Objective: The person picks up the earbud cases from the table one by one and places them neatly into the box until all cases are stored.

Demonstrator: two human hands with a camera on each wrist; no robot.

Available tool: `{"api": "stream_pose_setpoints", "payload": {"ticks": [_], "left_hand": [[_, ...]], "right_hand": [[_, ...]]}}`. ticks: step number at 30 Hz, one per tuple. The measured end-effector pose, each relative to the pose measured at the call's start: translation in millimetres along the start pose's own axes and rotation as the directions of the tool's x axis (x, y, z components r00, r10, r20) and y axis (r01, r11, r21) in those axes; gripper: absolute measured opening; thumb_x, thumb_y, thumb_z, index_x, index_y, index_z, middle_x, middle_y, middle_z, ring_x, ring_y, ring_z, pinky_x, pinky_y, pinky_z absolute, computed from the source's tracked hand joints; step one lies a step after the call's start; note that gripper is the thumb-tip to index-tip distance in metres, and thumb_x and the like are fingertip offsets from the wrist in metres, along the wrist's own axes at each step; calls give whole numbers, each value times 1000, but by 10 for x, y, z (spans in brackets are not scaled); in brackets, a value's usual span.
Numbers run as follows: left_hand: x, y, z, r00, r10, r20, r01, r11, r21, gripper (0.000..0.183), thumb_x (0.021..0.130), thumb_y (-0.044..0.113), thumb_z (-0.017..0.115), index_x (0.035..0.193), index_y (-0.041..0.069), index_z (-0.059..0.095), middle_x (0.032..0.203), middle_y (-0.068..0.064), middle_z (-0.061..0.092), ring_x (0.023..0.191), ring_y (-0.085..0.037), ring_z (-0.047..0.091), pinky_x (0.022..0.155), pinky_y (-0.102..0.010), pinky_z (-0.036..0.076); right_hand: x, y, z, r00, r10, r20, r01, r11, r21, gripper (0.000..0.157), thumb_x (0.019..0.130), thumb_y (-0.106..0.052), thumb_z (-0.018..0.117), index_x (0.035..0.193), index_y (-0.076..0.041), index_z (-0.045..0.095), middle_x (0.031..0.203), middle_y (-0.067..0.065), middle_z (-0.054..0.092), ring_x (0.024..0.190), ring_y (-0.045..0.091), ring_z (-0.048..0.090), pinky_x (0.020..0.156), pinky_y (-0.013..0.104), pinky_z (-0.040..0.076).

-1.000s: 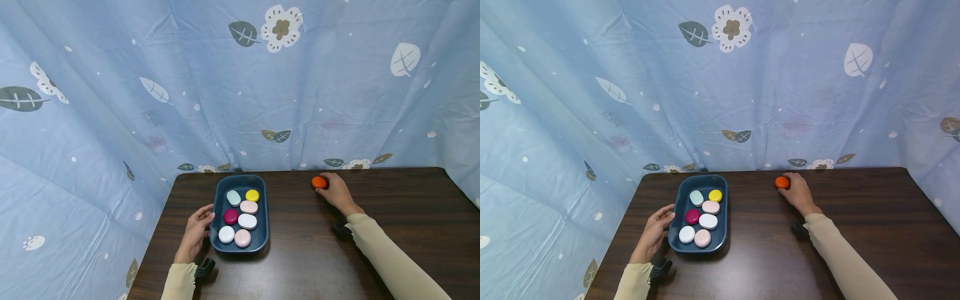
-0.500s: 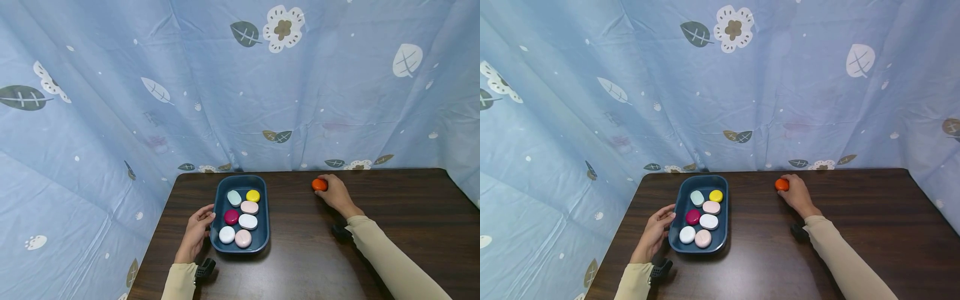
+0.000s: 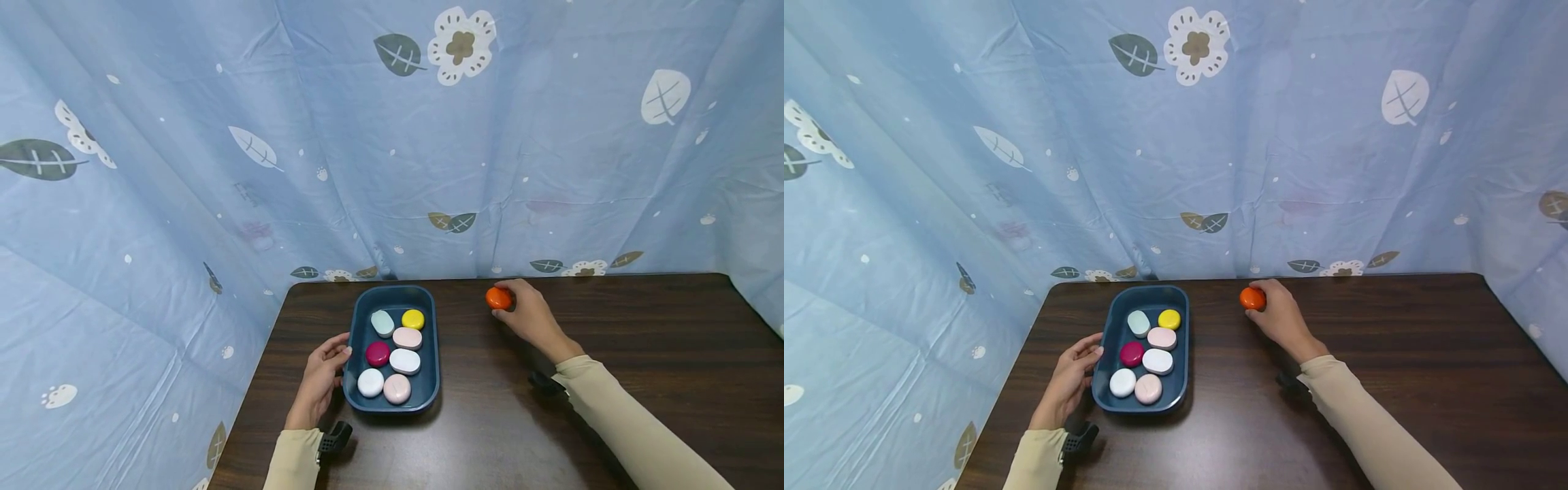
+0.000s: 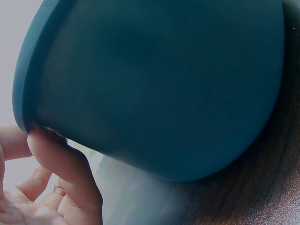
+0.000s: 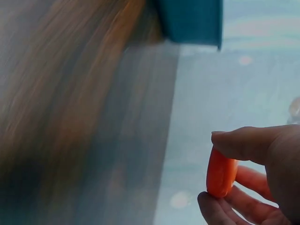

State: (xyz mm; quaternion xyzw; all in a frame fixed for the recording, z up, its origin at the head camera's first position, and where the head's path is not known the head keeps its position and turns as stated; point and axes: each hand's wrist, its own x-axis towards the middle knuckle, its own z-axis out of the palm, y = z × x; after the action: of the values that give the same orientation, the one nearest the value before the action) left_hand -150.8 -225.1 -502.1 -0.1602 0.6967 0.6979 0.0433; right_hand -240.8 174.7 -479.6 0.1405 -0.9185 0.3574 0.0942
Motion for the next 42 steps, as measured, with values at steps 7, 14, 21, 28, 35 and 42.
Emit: {"api": "stream_pose_setpoints", "payload": {"ticks": [7, 14, 21, 28, 35, 42], "left_hand": [[13, -4, 8, 1000, 2, -7, -2, 1000, 5, 38, 106, 10, 62, 144, 3, 61, 109, -9, 60, 90, -19, 63, 63, -27, 54], [20, -4, 15, 1000, 3, -8, -3, 1000, 11, 39, 106, 10, 62, 144, 4, 60, 110, -9, 60, 91, -19, 64, 64, -27, 55], [13, -6, 10, 1000, 1, -10, -1, 1000, 6, 38, 106, 10, 62, 144, 4, 61, 108, -8, 60, 90, -19, 63, 63, -27, 54], [4, -8, -1, 1000, 18, 2, -18, 1000, -10, 38, 106, 9, 62, 144, 1, 60, 106, -9, 60, 88, -19, 63, 62, -26, 54], [7, -2, 5, 1000, 10, -2, -10, 1000, -1, 37, 106, 9, 61, 143, 3, 61, 106, -8, 61, 88, -19, 62, 62, -27, 54], [7, -4, 2, 1000, 10, -1, -10, 1000, -2, 37, 106, 9, 61, 143, 3, 61, 106, -8, 61, 88, -18, 62, 62, -27, 53]], "right_hand": [[14, -309, 6, 998, -67, 13, 66, 997, 39, 53, 84, 4, 85, 132, 10, 63, 129, 30, 63, 107, 42, 64, 94, 58, 54], [29, -582, 95, 993, -111, 29, 109, 992, 68, 54, 83, 3, 86, 131, 9, 65, 125, 26, 65, 105, 38, 65, 95, 55, 56], [42, -801, 232, 989, -144, 44, 139, 986, 94, 55, 81, 3, 88, 131, 7, 65, 126, 23, 67, 108, 36, 66, 97, 53, 56], [78, -1006, 360, 985, -151, 80, 142, 984, 108, 53, 83, 1, 88, 131, 5, 66, 126, 20, 67, 110, 34, 66, 100, 51, 56], [148, -1187, 480, 980, -153, 124, 142, 986, 91, 50, 83, 3, 86, 129, 4, 67, 126, 18, 67, 110, 33, 65, 100, 48, 57], [238, -1354, 599, 971, -135, 196, 121, 989, 85, 47, 84, 5, 85, 129, 4, 68, 126, 17, 66, 110, 32, 65, 101, 46, 56]]}}
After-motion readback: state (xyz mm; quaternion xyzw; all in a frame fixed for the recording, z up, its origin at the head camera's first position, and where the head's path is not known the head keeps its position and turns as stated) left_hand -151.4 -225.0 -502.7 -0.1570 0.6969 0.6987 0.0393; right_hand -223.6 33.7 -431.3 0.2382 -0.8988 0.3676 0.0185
